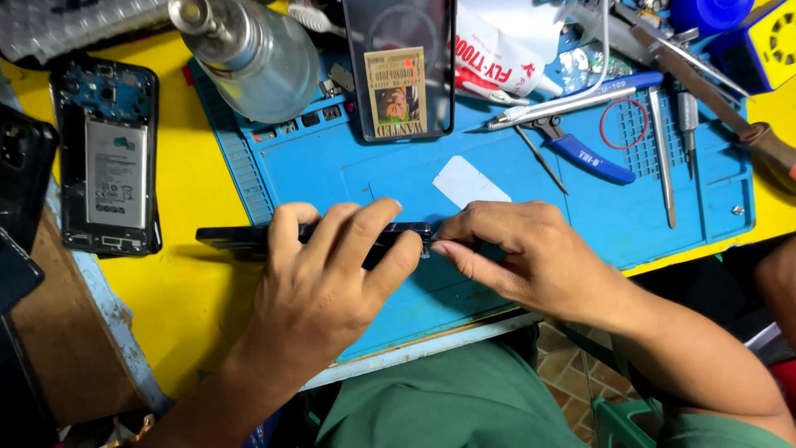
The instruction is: A technician uses a thin prying tool to carefully remove the back cover of a smartphone at a repair station.
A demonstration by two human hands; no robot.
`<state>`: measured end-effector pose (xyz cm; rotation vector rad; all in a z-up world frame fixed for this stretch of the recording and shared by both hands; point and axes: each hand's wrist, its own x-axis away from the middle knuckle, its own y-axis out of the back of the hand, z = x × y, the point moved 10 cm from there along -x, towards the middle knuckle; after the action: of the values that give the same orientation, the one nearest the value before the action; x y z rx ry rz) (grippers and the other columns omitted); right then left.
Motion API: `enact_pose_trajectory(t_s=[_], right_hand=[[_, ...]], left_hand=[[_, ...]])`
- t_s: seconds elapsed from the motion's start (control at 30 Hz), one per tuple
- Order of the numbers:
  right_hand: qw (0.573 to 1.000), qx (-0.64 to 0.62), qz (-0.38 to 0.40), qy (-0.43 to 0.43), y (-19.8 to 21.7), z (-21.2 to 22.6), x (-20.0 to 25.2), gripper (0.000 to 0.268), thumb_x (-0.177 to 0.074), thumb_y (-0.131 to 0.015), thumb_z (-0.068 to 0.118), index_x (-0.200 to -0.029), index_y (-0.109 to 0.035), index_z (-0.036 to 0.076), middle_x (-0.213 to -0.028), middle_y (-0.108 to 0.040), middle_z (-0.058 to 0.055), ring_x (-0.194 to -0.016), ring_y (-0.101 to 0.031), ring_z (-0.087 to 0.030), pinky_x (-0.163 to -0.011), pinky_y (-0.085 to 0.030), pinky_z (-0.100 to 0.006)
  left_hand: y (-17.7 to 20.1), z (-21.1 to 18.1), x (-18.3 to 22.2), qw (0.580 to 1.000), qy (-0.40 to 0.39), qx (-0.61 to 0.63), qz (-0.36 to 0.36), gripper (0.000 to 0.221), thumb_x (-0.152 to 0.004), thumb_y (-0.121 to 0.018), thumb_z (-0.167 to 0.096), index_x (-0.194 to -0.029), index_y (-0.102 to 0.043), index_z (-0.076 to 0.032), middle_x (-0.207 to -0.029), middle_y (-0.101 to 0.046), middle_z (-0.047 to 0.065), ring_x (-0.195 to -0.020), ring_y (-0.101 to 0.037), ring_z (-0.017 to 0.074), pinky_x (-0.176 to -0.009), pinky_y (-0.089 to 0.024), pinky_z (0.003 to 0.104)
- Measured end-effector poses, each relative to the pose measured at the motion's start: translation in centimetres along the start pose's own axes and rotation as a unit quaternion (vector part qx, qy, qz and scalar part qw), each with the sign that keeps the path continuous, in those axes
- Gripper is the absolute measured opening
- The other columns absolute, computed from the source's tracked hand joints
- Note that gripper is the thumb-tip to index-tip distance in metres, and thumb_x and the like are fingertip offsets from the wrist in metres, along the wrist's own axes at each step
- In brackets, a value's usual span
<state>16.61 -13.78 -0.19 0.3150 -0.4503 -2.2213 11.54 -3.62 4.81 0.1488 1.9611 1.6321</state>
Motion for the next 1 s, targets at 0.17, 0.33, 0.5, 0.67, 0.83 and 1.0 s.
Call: enact_pose_trajectory(t_s=[0.17, 0.33, 0.5, 0.67, 0.83, 1.0], right_hand=[[1.000, 0.027, 0.009, -0.005, -0.11, -0.30, 0.04, 0.011, -0.098, -0.065, 0.012, -0.098, -0.066, 0.001, -0.092, -0.074, -0.006, -0.074, -0.069, -0.020, -0.067, -0.055, -0.029], [0.999, 0.033, 0.023, -0.019, -0.26, -0.65, 0.14, 0.011, -0.097, -0.066, 0.013, -0.098, -0.067, 0.002, -0.090, -0.075, -0.006, -0.071, -0.069, -0.019, -0.066, -0.055, -0.029], [0.998, 0.052, 0.021, 0.004, -0.45, -0.24, 0.00, 0.012, -0.098, -0.065, 0.011, -0.100, -0.066, 0.000, -0.089, -0.072, -0.007, -0.070, -0.067, -0.021, -0.065, -0.054, -0.031], [0.998, 0.063, 0.030, -0.006, -0.48, -0.45, 0.19, 0.010, -0.098, -0.065, 0.012, -0.099, -0.065, 0.002, -0.089, -0.072, -0.005, -0.067, -0.064, -0.022, -0.063, -0.052, -0.032], [0.997, 0.068, 0.032, 0.005, -0.81, -0.47, 0.34, 0.010, -0.099, -0.064, 0.012, -0.100, -0.064, 0.002, -0.084, -0.068, -0.006, -0.064, -0.060, -0.023, -0.061, -0.050, -0.033], [0.996, 0.078, 0.036, 0.004, -0.88, -0.67, 0.63, 0.010, -0.099, -0.066, 0.012, -0.101, -0.065, 0.002, -0.077, -0.063, -0.006, -0.061, -0.056, -0.024, -0.059, -0.047, -0.034]], left_hand=[[-0.24, 0.15, -0.14, 1.000, 0.008, 0.005, 0.010, 0.012, -0.109, -0.058, -0.009, -0.103, -0.060, -0.019, -0.116, -0.063, 0.004, -0.085, -0.059, 0.0194, -0.075, -0.039, 0.040], [-0.23, 0.29, -0.23, 1.000, 0.015, 0.004, 0.013, 0.015, -0.109, -0.056, -0.007, -0.101, -0.059, -0.019, -0.115, -0.063, 0.004, -0.082, -0.057, 0.0200, -0.075, -0.038, 0.039], [-0.34, 0.29, -0.31, 1.000, 0.018, -0.004, 0.016, 0.016, -0.108, -0.058, -0.007, -0.099, -0.058, -0.020, -0.114, -0.062, 0.003, -0.082, -0.057, 0.0191, -0.076, -0.038, 0.039], [-0.54, 0.35, -0.20, 1.000, 0.019, -0.002, 0.018, 0.017, -0.107, -0.058, -0.005, -0.100, -0.058, -0.021, -0.113, -0.063, 0.003, -0.081, -0.057, 0.0197, -0.075, -0.038, 0.039], [-0.54, 0.18, -0.19, 1.000, 0.017, -0.010, 0.018, 0.016, -0.107, -0.059, -0.007, -0.100, -0.058, -0.021, -0.113, -0.063, 0.002, -0.081, -0.057, 0.0191, -0.075, -0.037, 0.039], [-0.54, 0.15, -0.13, 1.000, 0.017, -0.010, 0.011, 0.019, -0.105, -0.056, -0.004, -0.099, -0.056, -0.022, -0.110, -0.063, 0.001, -0.081, -0.057, 0.0186, -0.075, -0.037, 0.038]])
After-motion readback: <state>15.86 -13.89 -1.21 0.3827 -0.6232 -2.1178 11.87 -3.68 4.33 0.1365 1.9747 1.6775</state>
